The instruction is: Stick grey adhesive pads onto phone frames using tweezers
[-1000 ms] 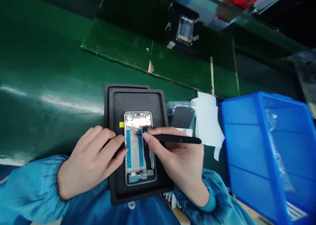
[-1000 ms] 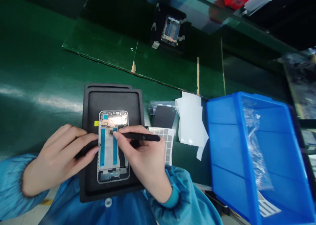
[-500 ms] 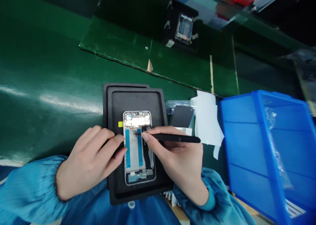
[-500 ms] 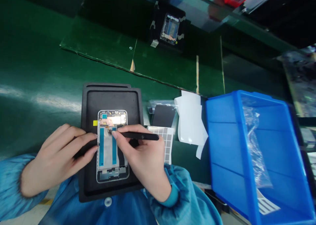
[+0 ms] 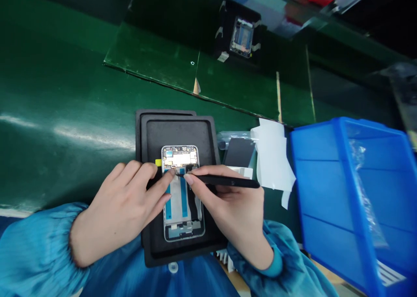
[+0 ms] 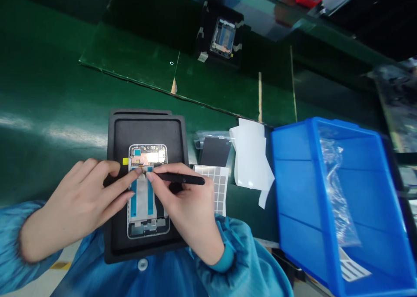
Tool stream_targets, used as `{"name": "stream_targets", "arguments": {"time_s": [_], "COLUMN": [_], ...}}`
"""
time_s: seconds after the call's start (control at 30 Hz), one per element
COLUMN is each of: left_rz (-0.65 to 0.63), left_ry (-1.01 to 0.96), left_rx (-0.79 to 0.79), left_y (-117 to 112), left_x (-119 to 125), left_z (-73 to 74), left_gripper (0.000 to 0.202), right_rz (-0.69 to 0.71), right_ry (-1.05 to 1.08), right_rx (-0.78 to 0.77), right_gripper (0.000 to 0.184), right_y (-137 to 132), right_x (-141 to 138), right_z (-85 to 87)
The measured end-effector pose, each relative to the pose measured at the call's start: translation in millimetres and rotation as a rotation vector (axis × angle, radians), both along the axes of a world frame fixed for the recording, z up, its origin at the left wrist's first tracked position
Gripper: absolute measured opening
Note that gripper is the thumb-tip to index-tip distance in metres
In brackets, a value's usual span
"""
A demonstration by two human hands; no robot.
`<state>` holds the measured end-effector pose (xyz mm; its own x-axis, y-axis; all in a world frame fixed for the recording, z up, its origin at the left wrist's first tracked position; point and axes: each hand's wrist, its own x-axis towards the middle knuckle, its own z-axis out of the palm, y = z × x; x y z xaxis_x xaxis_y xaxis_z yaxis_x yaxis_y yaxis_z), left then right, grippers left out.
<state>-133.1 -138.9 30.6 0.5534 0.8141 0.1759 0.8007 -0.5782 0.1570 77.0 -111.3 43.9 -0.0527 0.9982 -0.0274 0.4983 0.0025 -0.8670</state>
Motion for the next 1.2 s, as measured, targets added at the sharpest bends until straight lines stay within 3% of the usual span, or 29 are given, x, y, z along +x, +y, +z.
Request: {"name": "stream_targets", "arguments": {"time_s": [0.27, 0.4, 0.73, 0.8, 0.87, 0.97, 1.07, 1.2], "left_rz": [-0.003, -0.030, -0.087, 0.005, 0.239, 0.556, 0.653, 0.697], "left_ry": [0.059, 0.099, 0.019, -0.045, -0.105, -0.087, -0.039, -0.046], "left_rx": [-0.009, -0.044, -0.083, -0.081, -0.104, -0.278, -0.429, -0.521], "left_y": [3.6, 6.9, -4.0, -8.7, -12.7, -13.1, -4.9, 5.4], "left_x": [9.0, 6.2, -3.7, -2.4, -0.9, 2.9, 11.0, 14.3], "left_z": [11.7, 11.1, 10.6, 10.3, 8.3, 5.6, 10.3, 30.6], "left_gripper": [0.038, 0.043, 0.033, 0.031, 0.033, 0.033, 0.029, 0.031], "right_rz": [-0.105, -0.107, -0.133, -0.157, -0.197, -0.262, -0.310, -0.377], "right_ry": [0.004, 0.040, 0.152, 0.191, 0.239, 0.329, 0.410, 0.456], "right_rx": [0.017, 0.035, 0.111, 0.138, 0.156, 0.131, 0.091, 0.092], "right_gripper": [0.008, 0.008, 0.007, 0.008, 0.011, 0.016, 0.017, 0.018], "right_y": [-5.2, -9.7, -16.2, -18.9, -22.6, -28.8, -34.2, -38.0], "right_x": [8.7, 13.5, 26.5, 33.3, 42.7, 58.2, 72.6, 95.0], "right_z": [6.6, 4.6, -4.7, -8.1, -14.7, -28.3, -39.7, -47.3]}}
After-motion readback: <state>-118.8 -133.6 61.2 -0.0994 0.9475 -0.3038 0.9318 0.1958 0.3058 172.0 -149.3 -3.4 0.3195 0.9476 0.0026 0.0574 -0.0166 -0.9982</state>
